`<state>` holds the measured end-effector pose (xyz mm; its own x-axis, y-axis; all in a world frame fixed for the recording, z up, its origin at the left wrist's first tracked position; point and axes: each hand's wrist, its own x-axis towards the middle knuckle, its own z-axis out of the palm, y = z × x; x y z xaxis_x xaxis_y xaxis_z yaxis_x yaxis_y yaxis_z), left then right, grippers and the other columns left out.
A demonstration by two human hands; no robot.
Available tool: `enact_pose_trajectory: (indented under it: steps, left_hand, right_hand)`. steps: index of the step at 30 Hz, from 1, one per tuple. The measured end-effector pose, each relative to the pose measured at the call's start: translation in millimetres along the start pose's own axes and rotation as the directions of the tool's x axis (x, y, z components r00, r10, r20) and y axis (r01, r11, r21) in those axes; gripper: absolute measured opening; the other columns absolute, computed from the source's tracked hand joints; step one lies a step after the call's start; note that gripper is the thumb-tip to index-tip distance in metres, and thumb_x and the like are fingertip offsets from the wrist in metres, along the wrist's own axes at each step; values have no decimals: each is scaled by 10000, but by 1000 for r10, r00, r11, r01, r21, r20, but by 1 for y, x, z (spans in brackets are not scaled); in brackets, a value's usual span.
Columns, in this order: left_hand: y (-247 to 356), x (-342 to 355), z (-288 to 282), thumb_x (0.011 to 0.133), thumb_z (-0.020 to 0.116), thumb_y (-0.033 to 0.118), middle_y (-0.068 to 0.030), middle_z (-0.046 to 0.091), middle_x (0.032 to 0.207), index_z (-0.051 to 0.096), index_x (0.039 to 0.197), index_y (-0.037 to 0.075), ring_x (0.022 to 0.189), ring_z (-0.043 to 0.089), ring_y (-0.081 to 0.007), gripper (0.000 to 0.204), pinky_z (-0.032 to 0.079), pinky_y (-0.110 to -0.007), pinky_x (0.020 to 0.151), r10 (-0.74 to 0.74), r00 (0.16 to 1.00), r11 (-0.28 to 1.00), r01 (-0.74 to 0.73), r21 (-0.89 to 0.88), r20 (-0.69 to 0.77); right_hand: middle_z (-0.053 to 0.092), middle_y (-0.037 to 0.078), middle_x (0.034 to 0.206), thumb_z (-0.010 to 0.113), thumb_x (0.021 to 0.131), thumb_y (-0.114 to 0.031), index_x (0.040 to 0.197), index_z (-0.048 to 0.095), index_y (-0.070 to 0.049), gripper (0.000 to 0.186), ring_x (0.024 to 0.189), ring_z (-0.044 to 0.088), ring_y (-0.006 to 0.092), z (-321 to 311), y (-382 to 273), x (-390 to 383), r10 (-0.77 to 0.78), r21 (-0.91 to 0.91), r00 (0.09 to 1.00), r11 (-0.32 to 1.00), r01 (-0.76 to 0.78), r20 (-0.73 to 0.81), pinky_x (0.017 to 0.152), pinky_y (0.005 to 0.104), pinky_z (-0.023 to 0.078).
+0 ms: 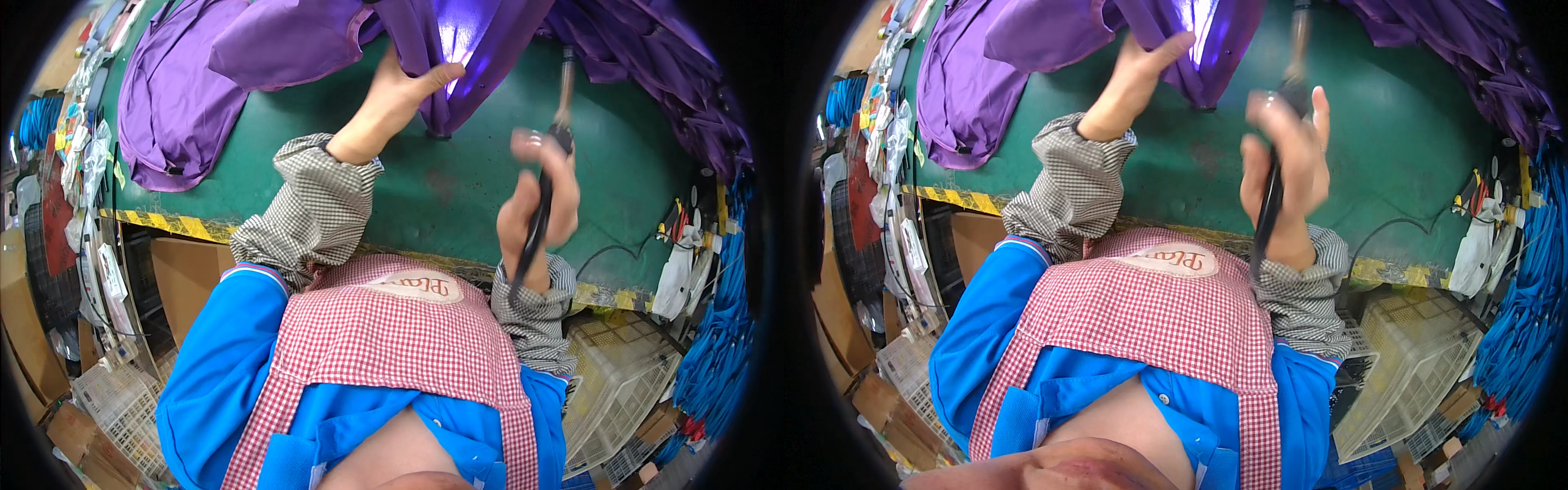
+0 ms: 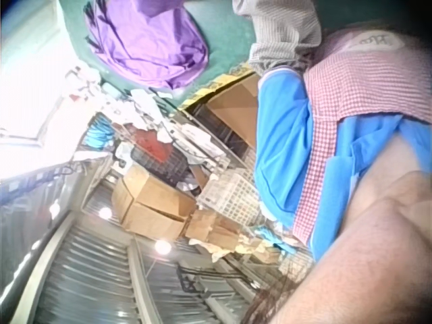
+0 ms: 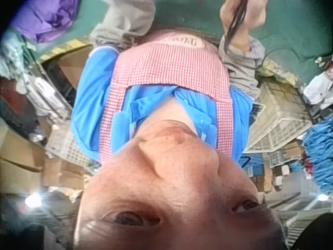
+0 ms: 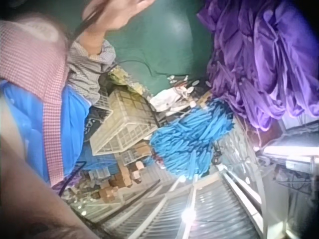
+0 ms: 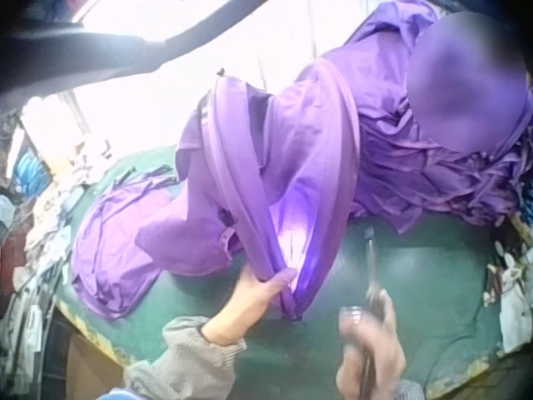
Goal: The person uses a soldering iron to seal seams on purple fabric bags, repeatedly pressing the hot tip along edges and seams. The person also uses a utility knife to scrape the soldering iron tip and places the finished bag aside.
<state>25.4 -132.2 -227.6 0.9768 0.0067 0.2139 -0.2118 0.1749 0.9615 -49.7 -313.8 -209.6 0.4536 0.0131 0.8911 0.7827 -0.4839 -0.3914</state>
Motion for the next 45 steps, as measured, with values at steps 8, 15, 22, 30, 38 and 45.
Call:
enact_pose_trajectory:
  steps: [8, 15, 22, 30, 38, 45]
  left_hand:
    - [16, 9, 7, 759, 769, 85, -81, 668, 957, 586, 1076, -24, 849, 648, -153, 382, 525, -285, 798, 100, 992, 995, -97, -35, 72]
    - [19, 13, 6, 629, 845, 92, -96, 687, 916, 632, 987, -31, 839, 663, -170, 434, 537, -291, 756, 225, 972, 963, -233, 135, 69]
    - [16, 6, -10, 713, 670, 27, -66, 658, 719, 640, 826, -39, 653, 622, -133, 135, 497, -258, 609, 106, 988, 956, -131, 261, 109]
    - [-11, 6, 15, 741, 685, 63, -91, 654, 994, 582, 1065, -56, 831, 621, -145, 360, 507, -289, 744, 44, 992, 989, -27, -146, 114]
    - [11, 7, 24, 658, 815, 110, -142, 688, 916, 609, 1019, -63, 805, 669, -189, 450, 538, -304, 773, 129, 988, 959, -145, 242, 83]
    - [14, 9, 27, 644, 825, 163, -159, 657, 952, 562, 1024, -100, 856, 655, -211, 532, 532, -312, 795, 207, 973, 947, -225, 231, 98]
  right_hand:
    - [530, 138, 1235, 793, 743, -79, 1331, 384, 30, 724, 1021, 583, 185, 76, 11, -13, 648, 325, 762, 721, -612, -3, 872, 274, 477]
    - [615, 91, 998, 721, 788, 1, 1228, 439, 23, 523, 887, 606, 150, 70, 20, -16, 781, 553, 624, 526, -646, -14, 817, 260, 497]
    - [612, 67, 875, 738, 762, -5, 1167, 455, 6, 495, 804, 597, 127, 64, 25, -18, 752, 518, 656, 590, -620, -70, 756, 243, 478]
    - [604, 65, 895, 753, 747, -46, 1166, 453, 6, 517, 796, 593, 120, 67, 25, -14, 719, 351, 676, 682, -642, -161, 745, 238, 477]
    - [649, 118, 927, 707, 823, -92, 1150, 505, 21, 401, 809, 641, 176, 44, 25, -11, 644, -28, 763, 763, -646, -62, 724, 268, 498]
    - [569, 107, 795, 421, 972, -468, 1101, 553, 28, 529, 614, 512, 184, -33, -20, -16, 272, -9, 962, 962, -272, 31, 744, 325, 485]
